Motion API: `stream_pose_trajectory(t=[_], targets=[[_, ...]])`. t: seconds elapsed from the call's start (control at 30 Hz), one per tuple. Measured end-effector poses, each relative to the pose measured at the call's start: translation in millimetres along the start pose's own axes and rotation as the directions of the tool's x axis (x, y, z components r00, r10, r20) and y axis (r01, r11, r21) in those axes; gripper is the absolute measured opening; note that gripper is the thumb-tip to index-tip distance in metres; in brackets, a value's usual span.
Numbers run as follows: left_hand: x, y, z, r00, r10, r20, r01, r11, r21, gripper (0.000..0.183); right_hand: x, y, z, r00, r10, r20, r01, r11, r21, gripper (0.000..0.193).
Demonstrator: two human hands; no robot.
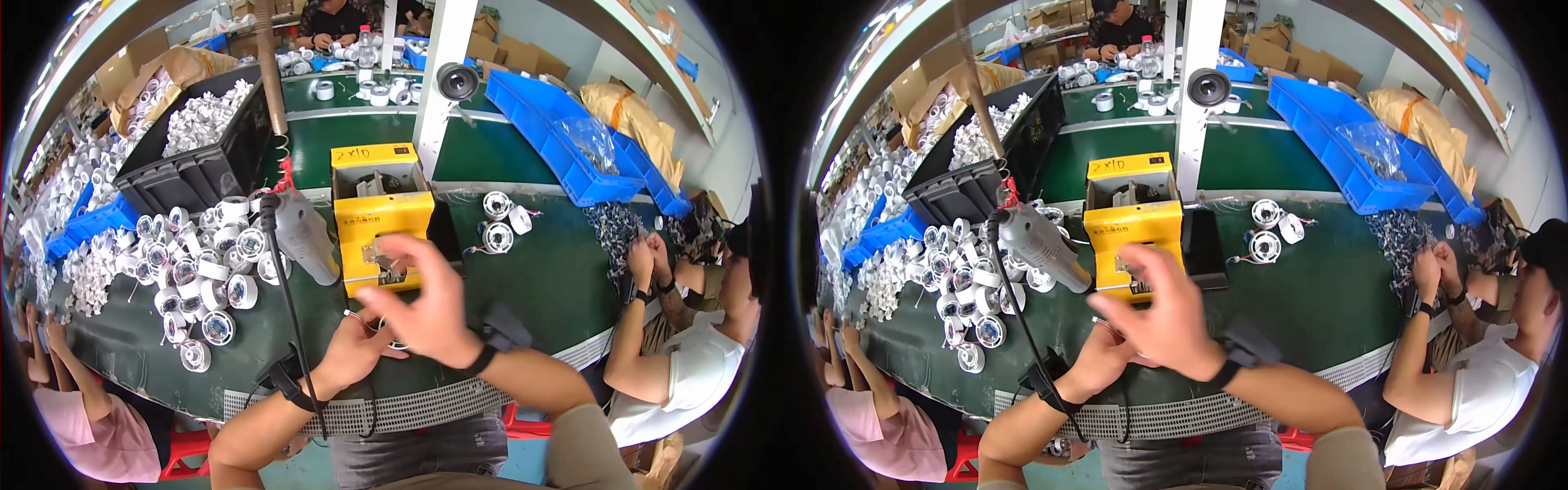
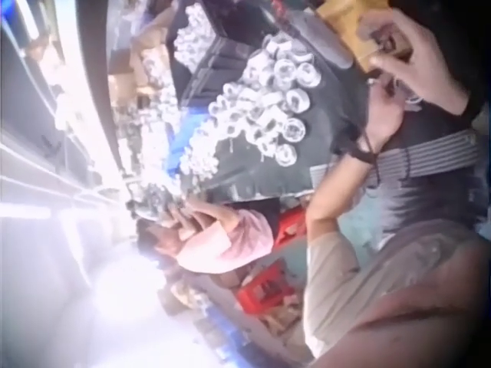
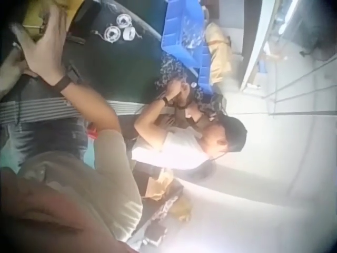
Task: The person assembles camera components by picking up a white housing and a circuit board, inserting the board into the housing, and threading a wire through. They use a power screwdriver to secure the components before placing the unit on the green workbench.
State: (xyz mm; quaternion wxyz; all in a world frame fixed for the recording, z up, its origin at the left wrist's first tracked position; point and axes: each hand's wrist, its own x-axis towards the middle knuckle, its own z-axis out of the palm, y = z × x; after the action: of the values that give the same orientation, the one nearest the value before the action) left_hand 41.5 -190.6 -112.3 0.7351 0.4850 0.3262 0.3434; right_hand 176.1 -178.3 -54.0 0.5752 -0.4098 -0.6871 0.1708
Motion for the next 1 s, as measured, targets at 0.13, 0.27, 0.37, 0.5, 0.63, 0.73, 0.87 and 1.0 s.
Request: stream_pose_trajectory(t=[0.13, 0.27, 0.37, 0.5, 0.63, 0.73, 0.87, 1.0], targets=[[1.0, -11.6, -14.7, 0.961, 0.270, -0.058, -0.245, 0.931, 0.269, 0.035, 19.3, -10.4, 64.8, 0.985, 0.088, 0.147, -0.081, 0.995, -0.053, 0.067], [0.2, -7.4, -10.9, 0.988, 0.010, -0.152, -0.019, 0.998, -0.056, 0.031, 25.8, -1.0, 63.0, 0.988, -0.129, -0.080, 0.141, 0.976, 0.167, 0.056], [2.8, 1.8, -6.1, 0.989, -0.027, -0.142, 0.040, 0.995, 0.088, 0.034, 39.5, -9.7, 40.5, 0.926, 0.078, -0.369, 0.146, 0.828, 0.541, 0.054], [8.9, -10.8, -12.3, 0.977, -0.101, -0.186, 0.097, 0.995, -0.030, 0.034, 53.7, 4.7, 22.1, 0.920, 0.159, -0.357, 0.009, 0.905, 0.426, 0.040], [8.3, -3.2, -11.8, 0.970, -0.155, -0.189, 0.162, 0.987, 0.020, 0.034, 55.0, 9.8, 20.8, 0.927, 0.149, -0.344, -0.002, 0.920, 0.392, 0.036], [7.4, -2.1, -11.1, 0.969, -0.148, -0.196, 0.157, 0.987, 0.027, 0.033, 52.8, 12.1, 22.8, 0.937, 0.149, -0.317, -0.006, 0.912, 0.410, 0.036], [7.5, -3.9, -9.4, 0.970, -0.132, -0.205, 0.140, 0.990, 0.025, 0.033, 51.6, 11.7, 24.8, 0.931, 0.182, -0.316, -0.024, 0.895, 0.445, 0.034], [7.9, -4.8, -8.4, 0.967, -0.144, -0.209, 0.149, 0.989, 0.009, 0.032, 49.5, 16.3, 23.9, 0.953, 0.135, -0.272, -0.008, 0.907, 0.422, 0.031]])
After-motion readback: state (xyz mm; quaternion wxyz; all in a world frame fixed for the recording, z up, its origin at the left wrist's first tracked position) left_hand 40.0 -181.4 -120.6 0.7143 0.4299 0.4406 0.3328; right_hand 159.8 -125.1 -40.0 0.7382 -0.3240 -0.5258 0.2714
